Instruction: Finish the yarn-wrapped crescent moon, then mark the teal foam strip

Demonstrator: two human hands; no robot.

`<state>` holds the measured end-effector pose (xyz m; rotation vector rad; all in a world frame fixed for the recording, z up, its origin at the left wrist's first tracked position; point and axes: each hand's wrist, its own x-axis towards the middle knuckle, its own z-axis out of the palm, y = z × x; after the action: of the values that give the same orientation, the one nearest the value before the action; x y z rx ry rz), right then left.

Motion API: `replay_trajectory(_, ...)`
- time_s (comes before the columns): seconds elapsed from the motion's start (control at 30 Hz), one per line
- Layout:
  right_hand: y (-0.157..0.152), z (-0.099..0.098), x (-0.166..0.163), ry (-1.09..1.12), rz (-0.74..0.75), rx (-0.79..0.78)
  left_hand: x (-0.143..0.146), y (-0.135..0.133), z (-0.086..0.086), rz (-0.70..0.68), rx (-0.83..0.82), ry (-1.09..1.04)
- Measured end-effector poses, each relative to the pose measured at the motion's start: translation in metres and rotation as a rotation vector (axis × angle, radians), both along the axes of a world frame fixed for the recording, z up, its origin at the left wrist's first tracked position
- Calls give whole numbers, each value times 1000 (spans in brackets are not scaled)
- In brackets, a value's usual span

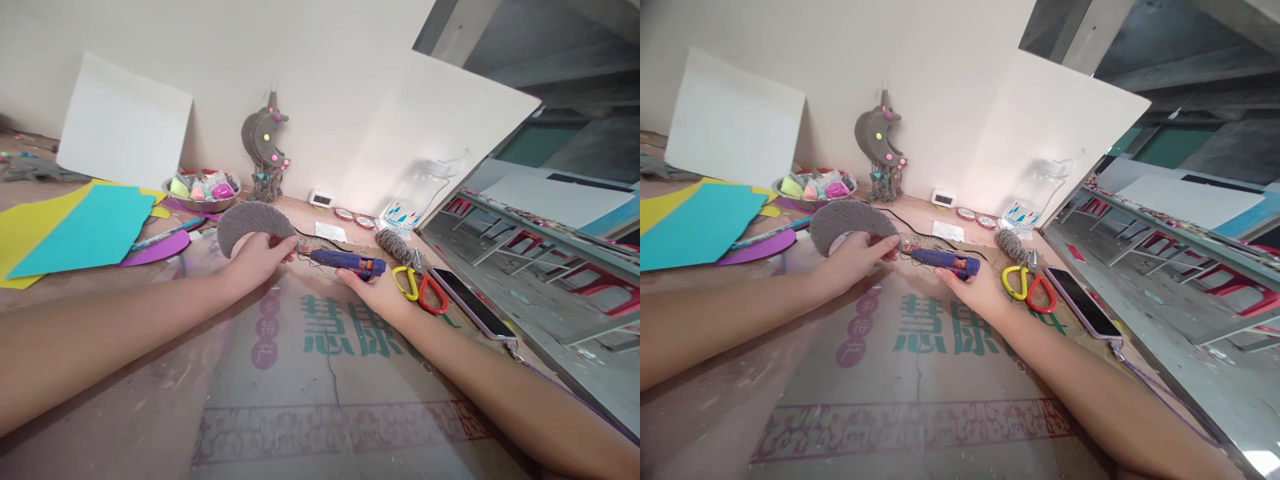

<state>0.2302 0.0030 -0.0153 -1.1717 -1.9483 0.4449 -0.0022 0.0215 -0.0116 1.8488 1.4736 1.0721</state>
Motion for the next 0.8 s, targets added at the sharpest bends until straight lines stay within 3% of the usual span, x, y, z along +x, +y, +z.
replay_trajectory(0.53, 0, 1, 0, -35, -26, -25, 0, 0, 1, -11, -22, -16)
replay_trajectory(0.8, 4, 3, -1, 38, -118, -9, -1, 2, -2, -15, -47, -73)
